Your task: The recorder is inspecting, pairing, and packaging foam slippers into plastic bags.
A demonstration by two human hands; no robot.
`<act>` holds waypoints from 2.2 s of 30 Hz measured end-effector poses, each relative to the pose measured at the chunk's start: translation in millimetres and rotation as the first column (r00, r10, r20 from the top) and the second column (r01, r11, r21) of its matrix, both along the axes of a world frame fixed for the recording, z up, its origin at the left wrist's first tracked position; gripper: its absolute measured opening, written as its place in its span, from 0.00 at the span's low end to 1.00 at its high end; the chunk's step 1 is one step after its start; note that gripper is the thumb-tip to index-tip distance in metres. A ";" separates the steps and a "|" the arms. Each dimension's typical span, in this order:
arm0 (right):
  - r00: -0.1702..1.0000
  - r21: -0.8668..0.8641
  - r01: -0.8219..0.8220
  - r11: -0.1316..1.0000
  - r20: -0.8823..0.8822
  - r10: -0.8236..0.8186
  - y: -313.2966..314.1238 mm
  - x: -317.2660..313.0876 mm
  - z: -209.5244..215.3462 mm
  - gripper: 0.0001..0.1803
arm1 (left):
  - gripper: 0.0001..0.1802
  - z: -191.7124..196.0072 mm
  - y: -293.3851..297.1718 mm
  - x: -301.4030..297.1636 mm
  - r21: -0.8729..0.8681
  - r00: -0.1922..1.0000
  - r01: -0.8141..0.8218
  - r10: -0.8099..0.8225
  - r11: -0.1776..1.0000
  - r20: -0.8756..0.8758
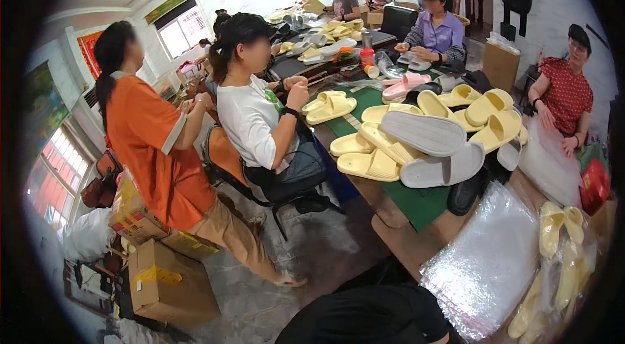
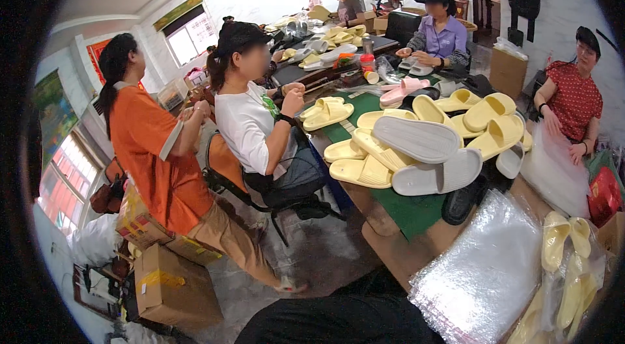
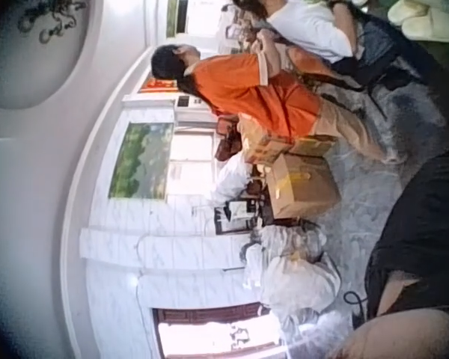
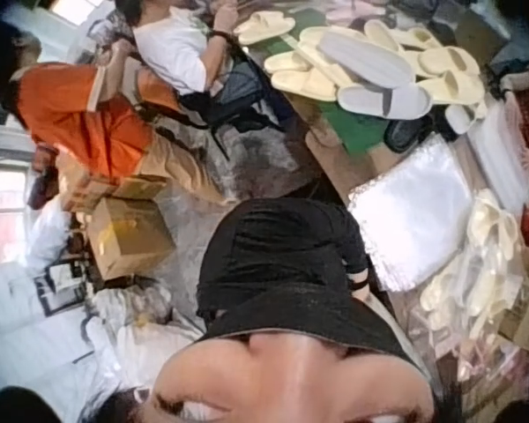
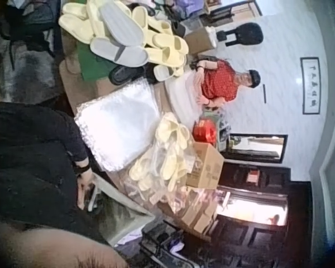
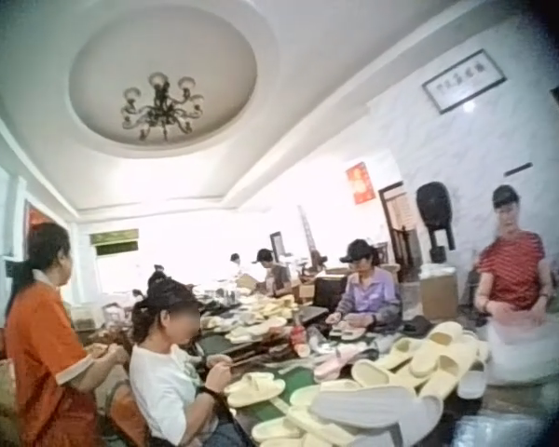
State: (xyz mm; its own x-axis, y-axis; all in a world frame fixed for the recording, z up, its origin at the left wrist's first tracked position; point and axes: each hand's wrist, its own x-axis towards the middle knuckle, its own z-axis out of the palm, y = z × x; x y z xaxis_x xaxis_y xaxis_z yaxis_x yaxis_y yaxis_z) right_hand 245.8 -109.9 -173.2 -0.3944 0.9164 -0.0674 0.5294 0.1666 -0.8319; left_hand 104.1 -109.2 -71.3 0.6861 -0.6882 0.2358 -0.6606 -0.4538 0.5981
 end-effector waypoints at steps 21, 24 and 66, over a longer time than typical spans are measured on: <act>0.775 -0.081 0.599 0.797 0.308 -0.552 -93.6 -70.1 277.6 0.30 | 0.14 -25.0 -64.3 -26.0 0.702 0.998 -0.049 0.053 0.711 0.016; 0.739 0.411 0.447 0.794 0.331 -0.587 -39.4 -66.9 335.6 0.34 | 0.11 -18.0 -38.9 -33.5 0.482 0.935 -0.066 -0.114 0.874 0.335; 0.308 0.156 0.786 0.598 0.740 -0.598 -36.1 132.0 328.7 0.26 | 0.10 2.6 -31.8 -27.6 0.503 0.997 -0.072 0.042 0.861 0.071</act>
